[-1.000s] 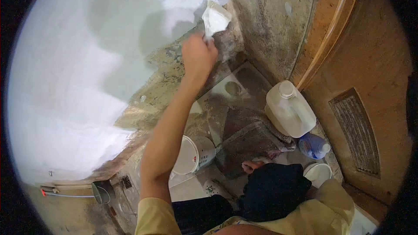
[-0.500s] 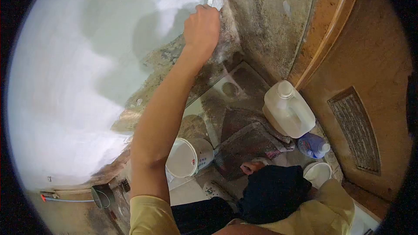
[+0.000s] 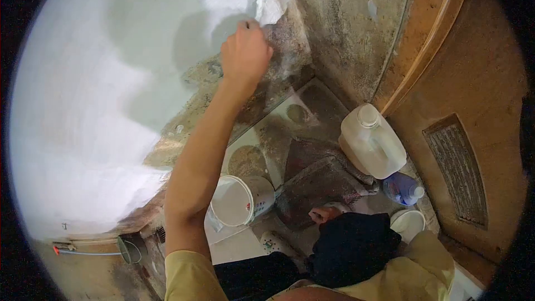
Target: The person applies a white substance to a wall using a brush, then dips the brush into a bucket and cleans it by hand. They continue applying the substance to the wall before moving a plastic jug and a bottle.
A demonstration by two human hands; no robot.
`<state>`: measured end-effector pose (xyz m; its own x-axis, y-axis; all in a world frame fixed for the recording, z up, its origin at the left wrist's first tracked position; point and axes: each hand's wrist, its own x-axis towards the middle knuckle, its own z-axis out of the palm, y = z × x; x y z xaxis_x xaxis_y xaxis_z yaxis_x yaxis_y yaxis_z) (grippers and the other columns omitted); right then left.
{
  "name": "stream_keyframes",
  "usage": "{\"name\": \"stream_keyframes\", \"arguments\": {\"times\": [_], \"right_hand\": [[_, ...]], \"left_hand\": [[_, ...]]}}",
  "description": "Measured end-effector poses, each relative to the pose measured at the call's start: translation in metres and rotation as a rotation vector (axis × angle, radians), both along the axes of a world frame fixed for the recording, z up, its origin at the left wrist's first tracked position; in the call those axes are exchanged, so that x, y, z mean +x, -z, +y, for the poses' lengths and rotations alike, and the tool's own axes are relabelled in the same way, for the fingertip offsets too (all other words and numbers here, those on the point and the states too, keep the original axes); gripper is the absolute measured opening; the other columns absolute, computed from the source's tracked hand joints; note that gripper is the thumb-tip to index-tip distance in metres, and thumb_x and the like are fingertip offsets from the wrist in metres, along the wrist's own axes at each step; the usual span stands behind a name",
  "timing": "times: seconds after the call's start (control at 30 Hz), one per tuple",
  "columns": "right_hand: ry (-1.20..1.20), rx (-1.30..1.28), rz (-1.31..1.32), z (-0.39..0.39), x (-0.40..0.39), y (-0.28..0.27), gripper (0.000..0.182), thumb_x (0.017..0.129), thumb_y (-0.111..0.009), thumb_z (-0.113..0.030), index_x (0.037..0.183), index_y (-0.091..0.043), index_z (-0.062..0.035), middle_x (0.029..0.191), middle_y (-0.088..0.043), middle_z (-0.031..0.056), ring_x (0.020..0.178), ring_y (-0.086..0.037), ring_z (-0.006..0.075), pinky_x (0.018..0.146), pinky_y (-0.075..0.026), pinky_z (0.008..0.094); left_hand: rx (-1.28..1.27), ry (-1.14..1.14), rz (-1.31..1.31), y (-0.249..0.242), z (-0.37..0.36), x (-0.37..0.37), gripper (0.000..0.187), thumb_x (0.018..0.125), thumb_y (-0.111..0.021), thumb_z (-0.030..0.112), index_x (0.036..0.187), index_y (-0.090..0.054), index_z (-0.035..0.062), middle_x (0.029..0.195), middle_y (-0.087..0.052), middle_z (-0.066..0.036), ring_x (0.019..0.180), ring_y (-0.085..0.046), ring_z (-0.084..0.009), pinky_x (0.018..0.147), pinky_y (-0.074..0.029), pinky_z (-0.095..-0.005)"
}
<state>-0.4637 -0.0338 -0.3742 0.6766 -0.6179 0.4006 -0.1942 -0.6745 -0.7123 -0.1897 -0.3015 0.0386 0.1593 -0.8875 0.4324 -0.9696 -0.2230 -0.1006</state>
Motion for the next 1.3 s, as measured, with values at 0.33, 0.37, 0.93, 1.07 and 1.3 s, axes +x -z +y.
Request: {"name": "stream_keyframes", "arguments": {"times": [0.33, 0.37, 0.93, 1.07, 1.3], "right_hand": [[-0.016, 0.118, 0.18, 0.007, -0.006, -0.014, 0.022, 0.088, -0.071, -0.021, 0.105, -0.065, -0.01, 0.087, -0.071, 0.0083, 0.064, -0.067, 0.0219, 0.059, -0.054, 0.0339], [-0.018, 0.116, 0.189, 0.007, -0.009, -0.019, 0.022, 0.089, -0.07, -0.022, 0.107, -0.065, -0.0106, 0.088, -0.071, 0.0083, 0.066, -0.068, 0.0222, 0.06, -0.055, 0.0344], [-0.008, 0.293, 0.367, 0.011, 0.0, 0.015, 0.031, 0.097, -0.06, -0.035, 0.113, -0.068, -0.0106, 0.09, -0.073, 0.0104, 0.07, -0.07, 0.0236, 0.063, -0.057, 0.0349], [-0.007, 0.369, 0.283, 0.011, -0.003, 0.01, 0.029, 0.097, -0.059, -0.035, 0.109, -0.069, -0.0098, 0.086, -0.072, 0.0092, 0.068, -0.069, 0.0236, 0.062, -0.057, 0.0353], [-0.026, 0.344, 0.274, 0.006, -0.001, -0.014, 0.028, 0.097, -0.058, -0.034, 0.107, -0.069, -0.0096, 0.083, -0.071, 0.009, 0.066, -0.068, 0.0226, 0.06, -0.056, 0.0352]], "left_hand": [[-0.018, -0.031, -0.064, -0.003, -0.009, 0.021, 0.034, 0.077, -0.07, 0.017, 0.102, -0.059, -0.0029, 0.097, -0.065, -0.021, 0.084, -0.067, -0.041, 0.072, -0.055, -0.048], [0.0, -0.012, -0.065, -0.005, -0.009, 0.017, 0.035, 0.078, -0.071, 0.019, 0.101, -0.059, -0.0036, 0.097, -0.065, -0.022, 0.085, -0.067, -0.0406, 0.072, -0.055, -0.0477], [0.026, 0.048, -0.094, 0.001, -0.039, -0.004, 0.035, 0.079, -0.072, 0.019, 0.099, -0.058, -0.006, 0.091, -0.067, -0.024, 0.087, -0.067, -0.0419, 0.074, -0.056, -0.0478], [0.036, 0.018, -0.066, 0.01, -0.036, -0.008, 0.036, 0.08, -0.073, 0.02, 0.1, -0.056, -0.005, 0.095, -0.066, -0.024, 0.087, -0.068, -0.0416, 0.074, -0.056, -0.0481], [0.008, 0.086, -0.041, 0.024, -0.02, -0.034, 0.027, 0.082, -0.062, 0.012, 0.1, -0.053, -0.0059, 0.095, -0.064, -0.024, 0.081, -0.068, -0.0397, 0.069, -0.056, -0.0482]]}}
